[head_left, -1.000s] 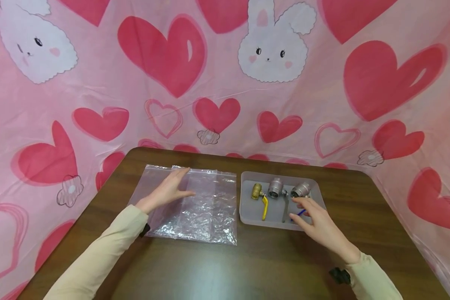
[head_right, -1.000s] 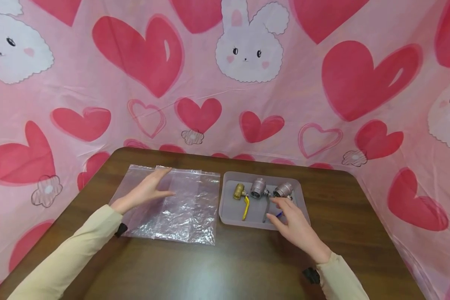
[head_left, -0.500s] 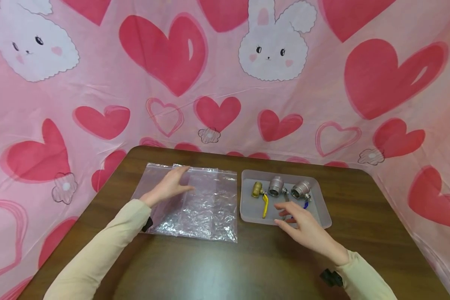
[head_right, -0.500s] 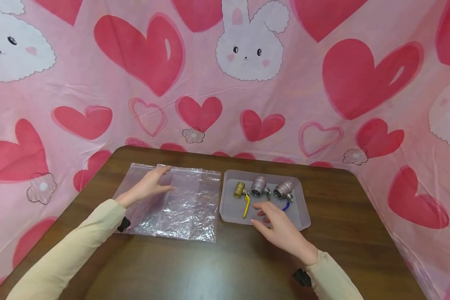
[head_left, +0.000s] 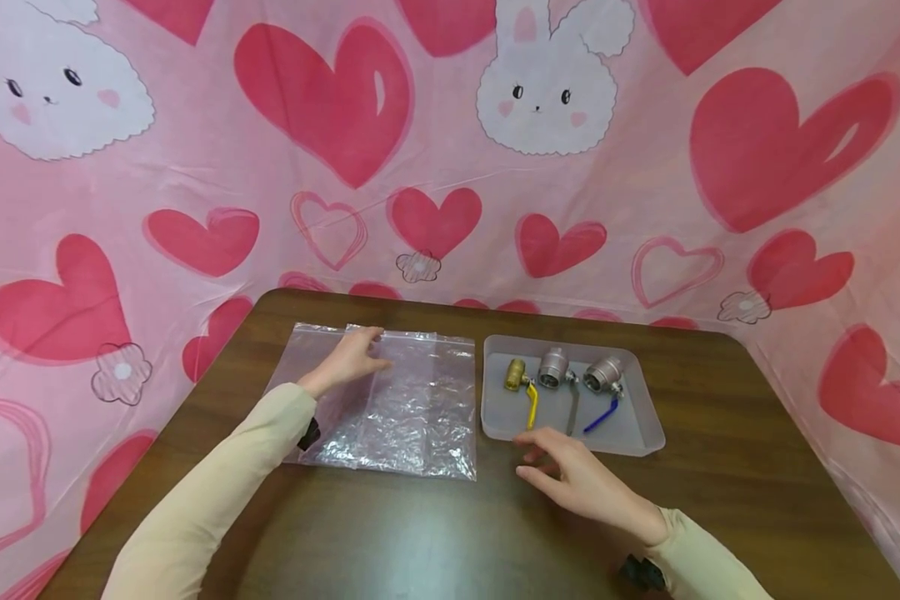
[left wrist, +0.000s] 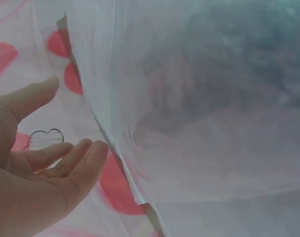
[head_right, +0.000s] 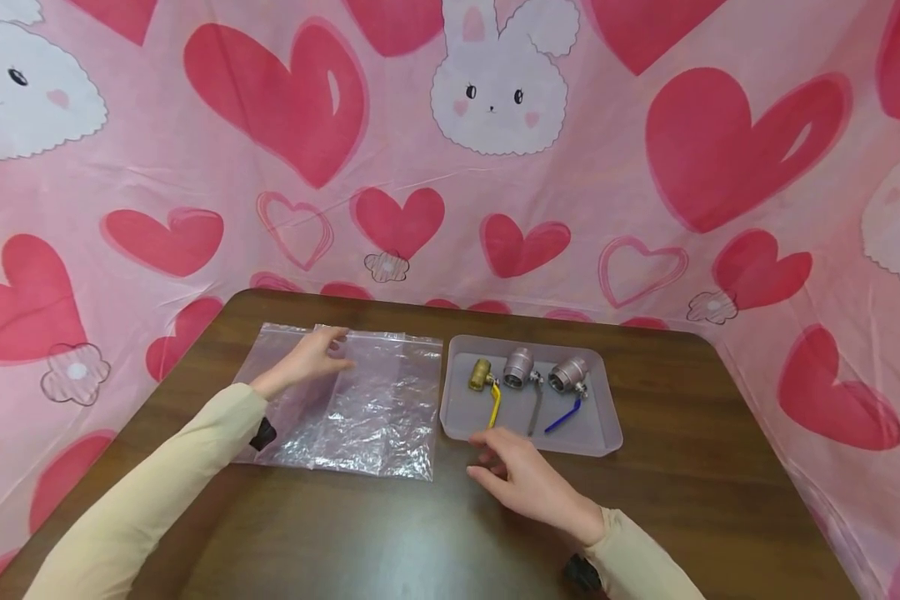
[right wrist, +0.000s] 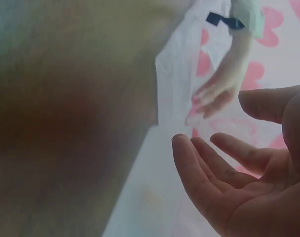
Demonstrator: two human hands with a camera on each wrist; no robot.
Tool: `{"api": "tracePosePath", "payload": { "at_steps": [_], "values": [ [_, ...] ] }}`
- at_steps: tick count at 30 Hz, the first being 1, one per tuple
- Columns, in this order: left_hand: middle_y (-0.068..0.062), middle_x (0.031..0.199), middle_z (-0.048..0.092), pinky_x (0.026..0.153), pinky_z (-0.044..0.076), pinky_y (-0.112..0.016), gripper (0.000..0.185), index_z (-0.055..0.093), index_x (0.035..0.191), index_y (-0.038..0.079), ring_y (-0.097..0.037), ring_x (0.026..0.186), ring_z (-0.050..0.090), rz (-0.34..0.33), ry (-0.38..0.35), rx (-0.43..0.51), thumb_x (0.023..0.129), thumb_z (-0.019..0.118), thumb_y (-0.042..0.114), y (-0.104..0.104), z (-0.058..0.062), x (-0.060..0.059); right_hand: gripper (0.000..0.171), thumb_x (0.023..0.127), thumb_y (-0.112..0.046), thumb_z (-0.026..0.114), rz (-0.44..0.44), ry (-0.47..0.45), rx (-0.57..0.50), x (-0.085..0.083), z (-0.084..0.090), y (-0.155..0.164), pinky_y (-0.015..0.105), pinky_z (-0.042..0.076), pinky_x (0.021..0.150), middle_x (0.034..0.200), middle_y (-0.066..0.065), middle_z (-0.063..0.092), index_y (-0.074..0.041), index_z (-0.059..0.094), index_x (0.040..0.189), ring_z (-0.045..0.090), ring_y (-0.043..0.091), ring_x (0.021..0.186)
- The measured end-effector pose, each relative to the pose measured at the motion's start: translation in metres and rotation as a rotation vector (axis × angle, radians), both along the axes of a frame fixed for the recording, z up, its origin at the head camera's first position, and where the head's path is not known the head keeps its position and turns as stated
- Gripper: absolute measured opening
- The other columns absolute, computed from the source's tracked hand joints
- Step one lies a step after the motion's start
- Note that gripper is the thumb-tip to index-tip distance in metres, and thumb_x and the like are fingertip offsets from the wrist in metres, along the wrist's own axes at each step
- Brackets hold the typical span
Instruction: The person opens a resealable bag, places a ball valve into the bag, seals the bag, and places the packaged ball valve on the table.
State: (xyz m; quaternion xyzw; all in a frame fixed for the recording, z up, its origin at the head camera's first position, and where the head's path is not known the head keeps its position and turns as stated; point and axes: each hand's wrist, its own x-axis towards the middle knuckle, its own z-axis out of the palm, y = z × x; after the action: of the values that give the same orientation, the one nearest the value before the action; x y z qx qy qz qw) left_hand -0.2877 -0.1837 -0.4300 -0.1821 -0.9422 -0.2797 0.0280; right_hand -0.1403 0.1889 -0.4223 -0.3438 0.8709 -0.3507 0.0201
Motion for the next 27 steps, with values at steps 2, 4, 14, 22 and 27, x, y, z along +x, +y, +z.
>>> {"api": "tracePosePath", "payload": {
  "at_steps": [2, 4, 14, 22, 27],
  "values": [
    [-0.036, 0.117, 0.063, 0.095, 0.052, -0.054, 0.064, 0.050, 0.128, -0.018, -0.046, 0.107, 0.063, 0.003, -0.011, 0.004, 0.081, 0.079, 0.015, 0.001, 0.000, -0.003, 0.033, 0.096, -0.020, 0.065, 0.008, -0.032, 0.012, 0.001, -0.001, -0.004, 0.023, 0.058, 0.072, 0.113, 0.016, 0.068, -0.001, 0.060, 0.123, 0.069, 0.017, 0.093],
    [-0.035, 0.117, 0.064, 0.095, 0.053, -0.052, 0.065, 0.050, 0.128, -0.018, -0.045, 0.106, 0.064, 0.010, -0.027, 0.005, 0.081, 0.079, 0.015, 0.001, 0.000, -0.005, 0.034, 0.097, -0.021, 0.064, 0.024, -0.064, 0.019, 0.002, -0.003, -0.008, 0.023, 0.058, 0.072, 0.113, 0.016, 0.068, -0.001, 0.060, 0.123, 0.069, 0.016, 0.093],
    [-0.034, 0.113, 0.066, 0.093, 0.054, -0.049, 0.058, 0.051, 0.128, -0.020, -0.044, 0.105, 0.066, 0.052, -0.094, 0.062, 0.084, 0.073, 0.011, 0.003, 0.000, -0.015, 0.035, 0.098, -0.022, 0.062, 0.013, -0.164, 0.008, -0.001, -0.011, -0.030, 0.025, 0.058, 0.078, 0.116, 0.017, 0.068, 0.002, 0.060, 0.123, 0.070, 0.021, 0.096],
    [-0.033, 0.111, 0.068, 0.099, 0.050, -0.049, 0.050, 0.055, 0.123, -0.019, -0.043, 0.106, 0.066, 0.078, -0.093, 0.068, 0.085, 0.071, 0.009, 0.001, -0.003, -0.023, 0.036, 0.095, -0.018, 0.064, -0.064, -0.193, 0.012, -0.003, -0.017, -0.044, 0.027, 0.058, 0.080, 0.112, 0.019, 0.070, 0.008, 0.061, 0.120, 0.071, 0.026, 0.094],
    [-0.030, 0.111, 0.068, 0.100, 0.049, -0.049, 0.048, 0.057, 0.122, -0.016, -0.041, 0.107, 0.065, 0.119, -0.109, 0.058, 0.085, 0.071, 0.011, 0.001, -0.004, -0.028, 0.040, 0.093, -0.018, 0.065, -0.100, -0.236, 0.015, -0.003, -0.017, -0.049, 0.026, 0.057, 0.079, 0.109, 0.019, 0.070, 0.010, 0.061, 0.121, 0.070, 0.028, 0.093]
  ]
}}
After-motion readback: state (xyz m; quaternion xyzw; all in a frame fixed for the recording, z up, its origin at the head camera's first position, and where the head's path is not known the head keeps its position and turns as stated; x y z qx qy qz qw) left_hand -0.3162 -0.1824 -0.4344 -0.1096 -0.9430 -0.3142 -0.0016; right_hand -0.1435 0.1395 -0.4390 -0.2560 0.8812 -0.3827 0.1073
